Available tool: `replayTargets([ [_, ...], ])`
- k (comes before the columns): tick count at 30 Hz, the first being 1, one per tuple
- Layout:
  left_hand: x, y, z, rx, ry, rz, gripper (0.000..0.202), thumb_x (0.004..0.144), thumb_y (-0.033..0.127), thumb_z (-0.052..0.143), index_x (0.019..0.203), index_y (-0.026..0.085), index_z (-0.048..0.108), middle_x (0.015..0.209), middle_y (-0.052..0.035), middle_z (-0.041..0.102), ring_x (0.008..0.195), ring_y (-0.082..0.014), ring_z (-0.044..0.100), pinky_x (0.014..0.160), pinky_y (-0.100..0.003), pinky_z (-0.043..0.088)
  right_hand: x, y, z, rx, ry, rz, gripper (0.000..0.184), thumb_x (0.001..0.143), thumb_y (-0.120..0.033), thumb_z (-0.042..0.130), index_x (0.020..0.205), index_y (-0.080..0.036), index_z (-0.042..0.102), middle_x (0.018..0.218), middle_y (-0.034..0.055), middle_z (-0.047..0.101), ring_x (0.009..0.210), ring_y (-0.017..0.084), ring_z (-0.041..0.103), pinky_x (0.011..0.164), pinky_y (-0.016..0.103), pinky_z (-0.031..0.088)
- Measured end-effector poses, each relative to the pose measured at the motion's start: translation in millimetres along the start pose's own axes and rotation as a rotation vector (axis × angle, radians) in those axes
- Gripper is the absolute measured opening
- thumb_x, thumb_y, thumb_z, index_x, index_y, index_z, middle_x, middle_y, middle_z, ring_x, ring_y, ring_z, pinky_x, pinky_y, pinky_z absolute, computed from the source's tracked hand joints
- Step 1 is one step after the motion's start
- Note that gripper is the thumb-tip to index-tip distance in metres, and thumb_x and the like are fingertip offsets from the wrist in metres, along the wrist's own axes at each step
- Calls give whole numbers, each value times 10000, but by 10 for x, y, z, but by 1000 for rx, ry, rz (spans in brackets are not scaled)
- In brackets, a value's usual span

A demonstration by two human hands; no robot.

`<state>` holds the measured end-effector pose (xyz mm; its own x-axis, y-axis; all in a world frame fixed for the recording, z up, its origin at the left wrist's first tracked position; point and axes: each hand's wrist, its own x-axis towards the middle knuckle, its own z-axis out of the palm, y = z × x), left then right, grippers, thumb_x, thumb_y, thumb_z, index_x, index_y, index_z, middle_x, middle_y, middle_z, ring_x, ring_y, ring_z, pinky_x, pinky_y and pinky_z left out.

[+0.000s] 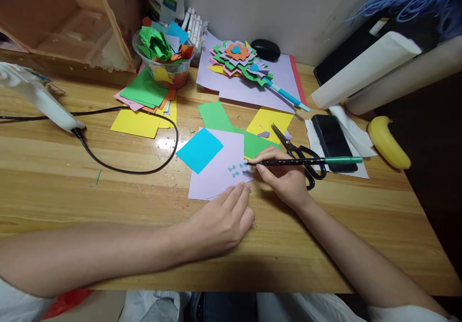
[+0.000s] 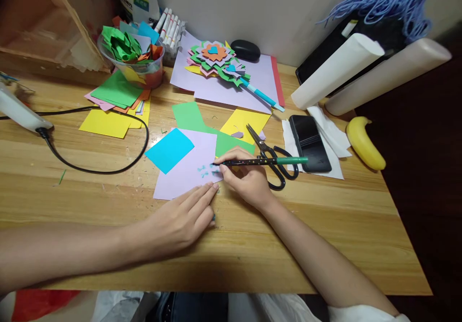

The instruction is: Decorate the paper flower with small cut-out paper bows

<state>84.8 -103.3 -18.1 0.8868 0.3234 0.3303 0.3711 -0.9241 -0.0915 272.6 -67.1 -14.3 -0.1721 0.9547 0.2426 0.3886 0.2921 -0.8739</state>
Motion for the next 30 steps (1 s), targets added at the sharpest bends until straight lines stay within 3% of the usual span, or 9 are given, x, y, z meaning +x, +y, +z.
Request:
replayTargets([
  [8, -28, 42, -37, 39, -35, -49, 231, 855, 218, 434, 953, 36, 536, 1080, -232, 605, 1001, -298, 581, 800, -382, 476, -115, -56, 79, -30, -192, -13, 175, 722, -86, 546, 847, -209, 535, 768, 12, 567, 675, 139, 553, 592, 256, 461],
  [14, -21, 33, -48, 92, -35, -12, 261, 859, 217, 423, 982, 19, 543, 1061, -228, 615, 978, -284, 593, 804, -372, 477, -92, -55, 85, -195, -207, -126, 167, 688, -76, 561, 780, -210, 525, 697, 1, 568, 674, 157, 527, 636, 300, 435],
  [30, -29, 19, -44, 171, -5, 35, 325, 880, 288, 425, 976, 6, 556, 1033, -228, 634, 951, -253, 622, 800, -338, 501, -76, -36, 85, -244, -230, -153, 155, 700, -83, 560, 787, -206, 526, 698, -1, 581, 668, 156, 528, 634, 295, 432],
])
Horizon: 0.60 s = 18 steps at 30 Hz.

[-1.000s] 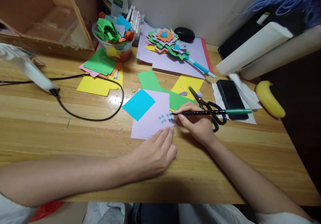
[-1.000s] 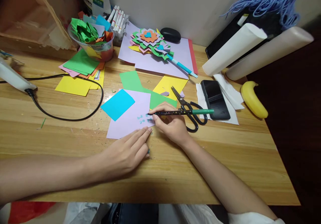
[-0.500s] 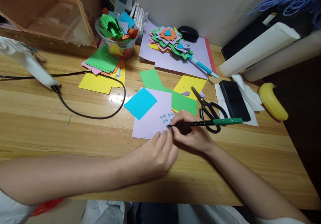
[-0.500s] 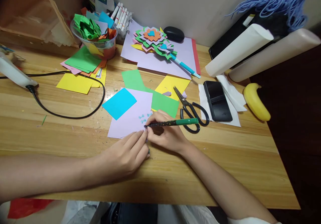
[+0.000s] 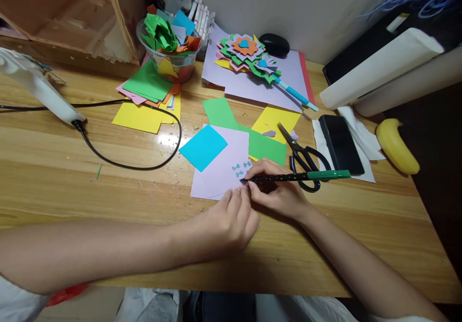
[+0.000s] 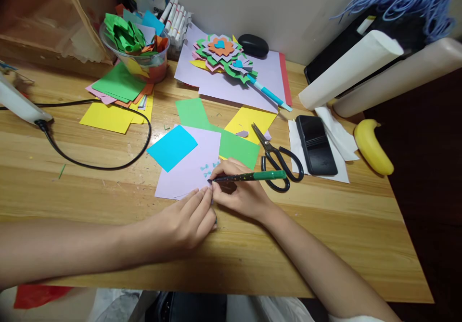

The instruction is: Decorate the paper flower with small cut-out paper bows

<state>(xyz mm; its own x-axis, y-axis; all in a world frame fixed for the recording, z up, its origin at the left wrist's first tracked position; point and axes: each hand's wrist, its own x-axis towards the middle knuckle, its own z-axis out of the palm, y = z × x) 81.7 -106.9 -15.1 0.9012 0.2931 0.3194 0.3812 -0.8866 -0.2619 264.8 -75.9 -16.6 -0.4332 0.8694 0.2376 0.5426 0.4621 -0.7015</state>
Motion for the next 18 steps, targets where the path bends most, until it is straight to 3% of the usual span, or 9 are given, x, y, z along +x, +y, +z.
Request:
replayTargets([
  [18, -4, 1, 11, 23, -8, 32, 347, 887, 295, 416, 994, -3, 556, 1039, -222, 632, 947, -249, 622, 789, -326, 502, -18, 12, -27, 37, -53, 50, 163, 685, -72, 557, 775, -203, 518, 698, -13, 547, 659, 137, 514, 586, 257, 410],
])
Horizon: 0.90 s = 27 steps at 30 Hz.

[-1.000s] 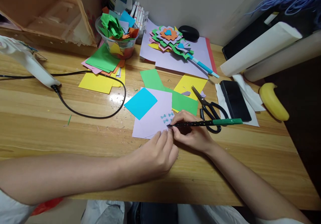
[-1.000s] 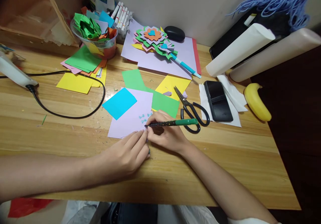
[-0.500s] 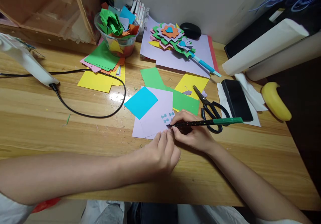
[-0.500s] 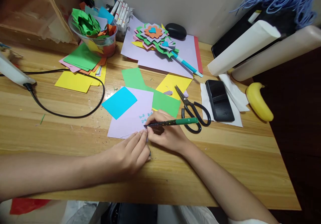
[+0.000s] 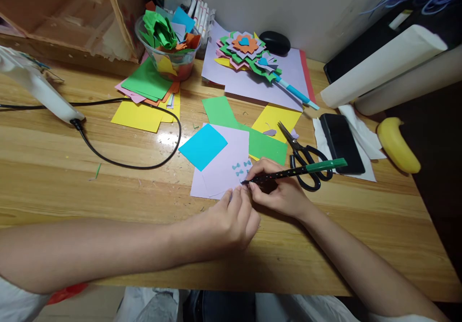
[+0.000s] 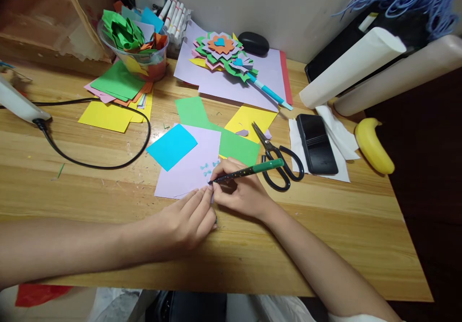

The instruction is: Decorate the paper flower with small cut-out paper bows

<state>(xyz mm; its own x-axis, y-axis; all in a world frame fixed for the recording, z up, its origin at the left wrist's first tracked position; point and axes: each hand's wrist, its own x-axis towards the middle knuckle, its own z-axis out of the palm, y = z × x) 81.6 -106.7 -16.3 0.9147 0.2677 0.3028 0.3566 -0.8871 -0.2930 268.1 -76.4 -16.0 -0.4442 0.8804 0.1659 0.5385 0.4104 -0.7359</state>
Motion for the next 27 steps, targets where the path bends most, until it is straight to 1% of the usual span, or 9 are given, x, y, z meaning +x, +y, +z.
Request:
replayTargets([
  [8, 2, 6, 5, -12, 11, -16, 330, 887, 304, 418, 960, 15, 558, 1046, -225, 629, 953, -245, 618, 798, -333, 492, -1, -11, 8, 36, 28, 71, 170, 683, -64, 550, 773, -204, 514, 699, -20, 528, 593, 110, 496, 510, 221, 396],
  [12, 1, 12, 11, -15, 2, -18, 324, 887, 306, 415, 954, 23, 558, 1045, -223, 630, 953, -253, 617, 786, -337, 498, -10, -5, 9, 34, 40, 76, 171, 699, -65, 547, 787, -207, 513, 715, -21, 534, 623, 112, 512, 546, 223, 418],
  [18, -3, 26, 22, -15, -4, -16, 317, 881, 295, 410, 964, 25, 554, 1047, -214, 631, 960, -262, 613, 787, -336, 500, -11, -5, 9, 51, 44, 59, 158, 704, -85, 559, 801, -207, 535, 724, -12, 547, 628, 121, 522, 540, 234, 417],
  [22, -4, 24, 16, -17, -14, -20, 306, 883, 286, 404, 965, 30, 550, 1051, -211, 630, 965, -257, 612, 791, -332, 497, -5, -5, 13, 22, 38, 48, 158, 698, -88, 568, 797, -208, 541, 719, -9, 558, 647, 132, 530, 567, 250, 425],
  [27, -1, 12, 8, -23, -14, -9, 311, 884, 285, 418, 968, 13, 546, 1053, -227, 625, 956, -252, 617, 788, -328, 496, -14, 13, 15, 29, 31, 65, 158, 702, -85, 554, 795, -209, 524, 720, -8, 544, 621, 127, 512, 527, 243, 413],
])
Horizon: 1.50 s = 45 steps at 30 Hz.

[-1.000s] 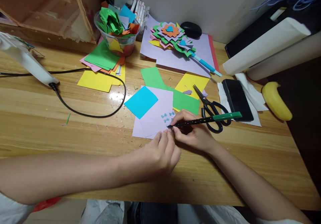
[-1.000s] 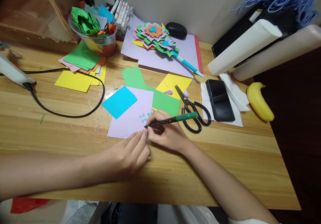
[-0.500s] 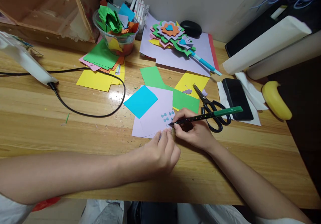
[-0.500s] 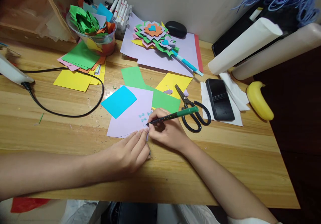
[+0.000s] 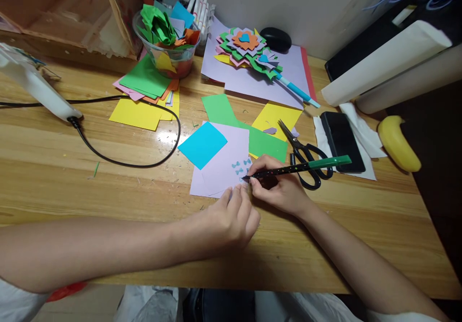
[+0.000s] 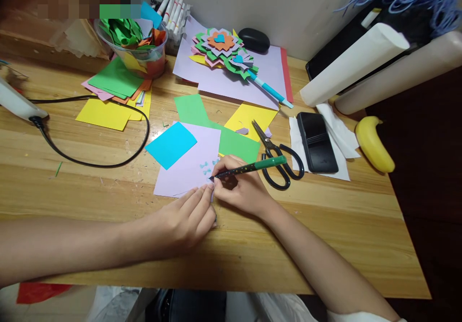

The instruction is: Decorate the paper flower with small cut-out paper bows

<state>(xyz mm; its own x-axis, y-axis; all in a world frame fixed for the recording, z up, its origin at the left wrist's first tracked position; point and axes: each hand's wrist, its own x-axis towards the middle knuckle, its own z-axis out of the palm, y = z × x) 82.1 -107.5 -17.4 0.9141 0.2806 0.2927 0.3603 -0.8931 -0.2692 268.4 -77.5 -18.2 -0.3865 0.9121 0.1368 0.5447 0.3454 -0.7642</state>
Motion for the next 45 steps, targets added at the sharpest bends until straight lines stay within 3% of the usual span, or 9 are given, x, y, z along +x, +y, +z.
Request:
replayTargets([
  [10, 1, 10, 9, 6, 2, -13, 305, 890, 287, 404, 968, 28, 544, 1051, -211, 630, 957, -245, 615, 792, -328, 495, 9, -5, -5, -6, -9, -31, 172, 694, -70, 565, 793, -206, 528, 720, -7, 549, 665, 139, 527, 583, 259, 425],
  [45, -1, 3, 13, -43, 39, -31, 300, 875, 276, 444, 956, 6, 546, 1038, -237, 625, 941, -240, 621, 815, -333, 483, 16, -22, -7, -2, -4, 11, 138, 698, -95, 549, 778, -204, 521, 705, -8, 547, 616, 127, 516, 528, 236, 418],
])
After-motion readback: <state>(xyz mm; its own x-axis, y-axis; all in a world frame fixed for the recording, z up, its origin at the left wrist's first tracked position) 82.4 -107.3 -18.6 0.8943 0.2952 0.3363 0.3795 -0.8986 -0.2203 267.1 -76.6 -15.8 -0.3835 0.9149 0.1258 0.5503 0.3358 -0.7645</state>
